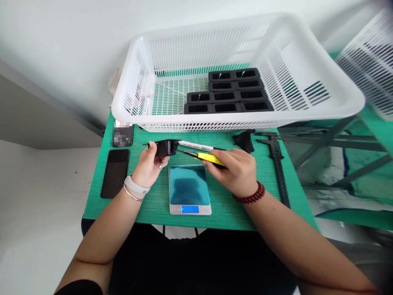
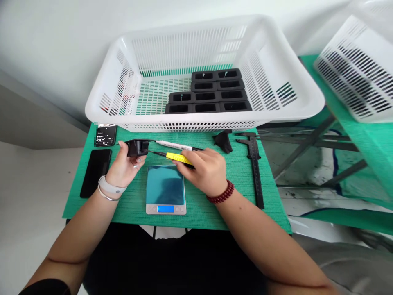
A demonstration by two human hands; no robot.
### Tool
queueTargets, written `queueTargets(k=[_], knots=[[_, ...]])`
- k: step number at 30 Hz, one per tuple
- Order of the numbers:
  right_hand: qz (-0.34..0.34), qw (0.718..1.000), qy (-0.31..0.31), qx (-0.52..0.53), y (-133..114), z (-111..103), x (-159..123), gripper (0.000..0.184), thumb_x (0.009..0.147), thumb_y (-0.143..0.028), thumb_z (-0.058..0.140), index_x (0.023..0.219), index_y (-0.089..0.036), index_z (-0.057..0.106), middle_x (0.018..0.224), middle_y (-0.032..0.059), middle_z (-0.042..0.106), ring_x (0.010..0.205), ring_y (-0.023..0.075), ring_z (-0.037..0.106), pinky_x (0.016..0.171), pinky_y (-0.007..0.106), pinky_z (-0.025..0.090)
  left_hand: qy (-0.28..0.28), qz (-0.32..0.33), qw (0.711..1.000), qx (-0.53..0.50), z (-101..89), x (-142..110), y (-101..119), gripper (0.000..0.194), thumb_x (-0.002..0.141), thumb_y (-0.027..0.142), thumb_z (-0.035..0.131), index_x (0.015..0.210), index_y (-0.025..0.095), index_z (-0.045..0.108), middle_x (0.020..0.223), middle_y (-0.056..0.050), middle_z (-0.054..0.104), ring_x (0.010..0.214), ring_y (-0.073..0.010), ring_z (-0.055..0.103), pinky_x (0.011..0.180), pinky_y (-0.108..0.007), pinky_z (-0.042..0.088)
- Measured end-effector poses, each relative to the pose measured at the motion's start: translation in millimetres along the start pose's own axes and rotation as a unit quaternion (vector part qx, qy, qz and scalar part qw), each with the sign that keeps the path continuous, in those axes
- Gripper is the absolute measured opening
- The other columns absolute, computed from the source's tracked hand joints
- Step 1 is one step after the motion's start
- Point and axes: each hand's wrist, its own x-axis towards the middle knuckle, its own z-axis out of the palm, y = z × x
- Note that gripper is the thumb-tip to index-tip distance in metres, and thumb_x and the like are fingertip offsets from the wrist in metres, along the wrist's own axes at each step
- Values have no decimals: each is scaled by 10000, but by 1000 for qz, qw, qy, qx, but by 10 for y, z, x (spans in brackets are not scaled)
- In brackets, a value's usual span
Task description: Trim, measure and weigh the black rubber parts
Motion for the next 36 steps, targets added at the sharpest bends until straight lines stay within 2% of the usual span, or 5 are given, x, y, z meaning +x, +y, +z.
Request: queueTargets(k=[3, 9, 18, 28, 36], knots=[[10, 1000, 6, 0, 4, -2, -10, 148, 848, -307, 637, 827, -164, 673, 593, -4, 662, 472, 95, 487, 502, 251, 364, 0, -9, 1000, -12, 12, 6, 5, 546, 640, 655, 709, 742, 127, 613, 625, -3, 579, 497, -55, 521, 391, -150, 366], [-25, 999, -8, 43, -3, -18, 0, 149, 842, -303, 657, 825, -155, 658, 601, -6, 661, 471, 94, 478, 508, 257, 371, 10, -89, 994, -67, 76, 5, 60, 554, 873, 615, 464, 844, 94, 647, 663, -42, 603, 504, -58, 542, 395, -134, 392], [-52, 998, -8, 16, 28, 13, -24, 193, 878, -357, 615, 919, -181, 682, 725, 22, 710, 585, 118, 565, 568, 276, 384, -122, -236, 959, -95, 24, -2, 45, 583, 924, 557, 422, 912, 40, 692, 603, -30, 498, 441, -23, 404, 374, -106, 345], [-44, 998, 17, 31, 37, 19, -49, 210, 870, -341, 624, 977, -170, 682, 754, 29, 718, 607, 125, 591, 560, 282, 400, -125, -257, 953, -98, 19, -31, 78, 531, 960, 484, 405, 901, 36, 685, 645, -45, 511, 435, -17, 380, 363, -97, 326], [-17, 1000, -7, 13, 31, -9, -46, 177, 875, -351, 607, 923, -201, 687, 719, 24, 720, 565, 124, 580, 563, 278, 417, -126, -256, 953, -101, 22, -35, 67, 507, 961, 476, 407, 872, 61, 685, 640, -30, 493, 424, -15, 365, 361, -99, 328]])
